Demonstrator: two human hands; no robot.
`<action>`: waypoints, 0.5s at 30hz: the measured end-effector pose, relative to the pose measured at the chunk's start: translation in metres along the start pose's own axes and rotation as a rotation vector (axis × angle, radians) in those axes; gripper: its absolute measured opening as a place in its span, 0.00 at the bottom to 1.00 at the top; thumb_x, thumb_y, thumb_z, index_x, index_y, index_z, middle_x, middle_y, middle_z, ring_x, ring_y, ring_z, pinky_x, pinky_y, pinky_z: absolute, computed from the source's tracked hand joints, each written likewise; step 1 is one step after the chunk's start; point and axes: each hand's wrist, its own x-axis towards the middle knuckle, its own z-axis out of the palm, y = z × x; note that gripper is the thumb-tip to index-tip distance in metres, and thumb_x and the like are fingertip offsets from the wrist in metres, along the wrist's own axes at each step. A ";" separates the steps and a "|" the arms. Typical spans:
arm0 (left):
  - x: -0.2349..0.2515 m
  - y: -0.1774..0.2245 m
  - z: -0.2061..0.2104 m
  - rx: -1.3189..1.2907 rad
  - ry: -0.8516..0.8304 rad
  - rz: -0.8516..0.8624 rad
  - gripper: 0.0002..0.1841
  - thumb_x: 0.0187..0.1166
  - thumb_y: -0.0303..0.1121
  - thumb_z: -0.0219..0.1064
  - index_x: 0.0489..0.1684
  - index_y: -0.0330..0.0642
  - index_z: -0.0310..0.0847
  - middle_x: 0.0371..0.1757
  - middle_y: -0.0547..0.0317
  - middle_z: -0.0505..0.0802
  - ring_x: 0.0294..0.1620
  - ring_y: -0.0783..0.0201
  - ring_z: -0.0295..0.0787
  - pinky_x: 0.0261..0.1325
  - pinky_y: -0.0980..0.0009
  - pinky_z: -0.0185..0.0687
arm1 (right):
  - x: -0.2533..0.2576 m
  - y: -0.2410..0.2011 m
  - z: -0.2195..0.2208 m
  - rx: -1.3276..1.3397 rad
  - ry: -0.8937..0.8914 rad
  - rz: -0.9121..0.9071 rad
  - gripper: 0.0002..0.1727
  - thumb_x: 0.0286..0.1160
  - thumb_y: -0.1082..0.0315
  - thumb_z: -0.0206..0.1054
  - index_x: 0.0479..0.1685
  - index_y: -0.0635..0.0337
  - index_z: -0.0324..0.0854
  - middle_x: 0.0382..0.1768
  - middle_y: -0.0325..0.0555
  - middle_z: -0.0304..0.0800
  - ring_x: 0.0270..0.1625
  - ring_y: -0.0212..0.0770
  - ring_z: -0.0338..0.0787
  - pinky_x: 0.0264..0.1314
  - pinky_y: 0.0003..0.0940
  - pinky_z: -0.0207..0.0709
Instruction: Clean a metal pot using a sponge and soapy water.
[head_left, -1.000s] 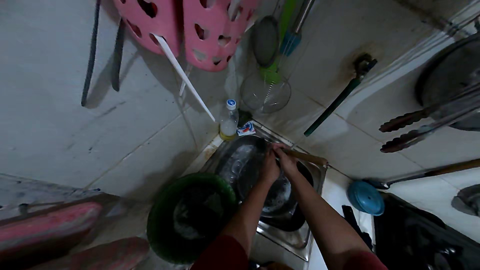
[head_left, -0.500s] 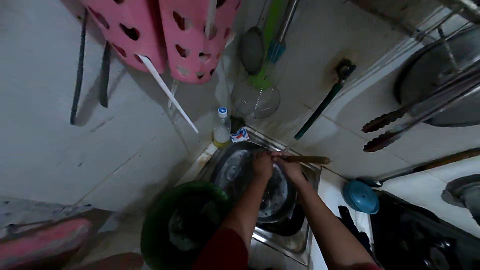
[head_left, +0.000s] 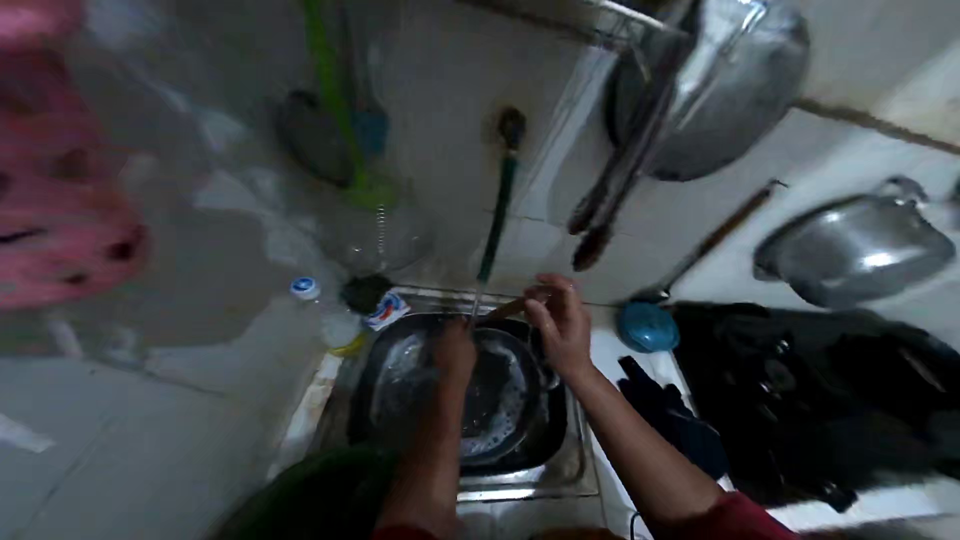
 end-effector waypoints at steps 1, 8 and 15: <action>0.000 -0.001 0.001 -0.013 0.002 0.008 0.21 0.91 0.32 0.52 0.80 0.40 0.73 0.76 0.37 0.81 0.76 0.37 0.78 0.77 0.39 0.71 | -0.001 0.003 -0.002 -0.001 0.004 -0.049 0.16 0.82 0.72 0.65 0.64 0.70 0.80 0.53 0.55 0.91 0.41 0.38 0.92 0.46 0.35 0.90; -0.010 -0.005 -0.007 0.109 -0.108 0.009 0.22 0.93 0.36 0.51 0.83 0.42 0.71 0.75 0.37 0.83 0.75 0.37 0.80 0.77 0.40 0.71 | -0.003 -0.001 -0.020 0.110 0.140 -0.002 0.12 0.84 0.75 0.60 0.53 0.69 0.90 0.46 0.48 0.96 0.42 0.32 0.95 0.50 0.30 0.91; -0.037 -0.011 0.011 0.226 -0.169 0.210 0.20 0.92 0.38 0.52 0.78 0.46 0.77 0.75 0.41 0.84 0.78 0.40 0.78 0.81 0.42 0.67 | 0.040 0.031 -0.113 0.376 0.336 0.657 0.16 0.92 0.57 0.57 0.44 0.62 0.79 0.30 0.40 0.86 0.31 0.34 0.88 0.42 0.34 0.88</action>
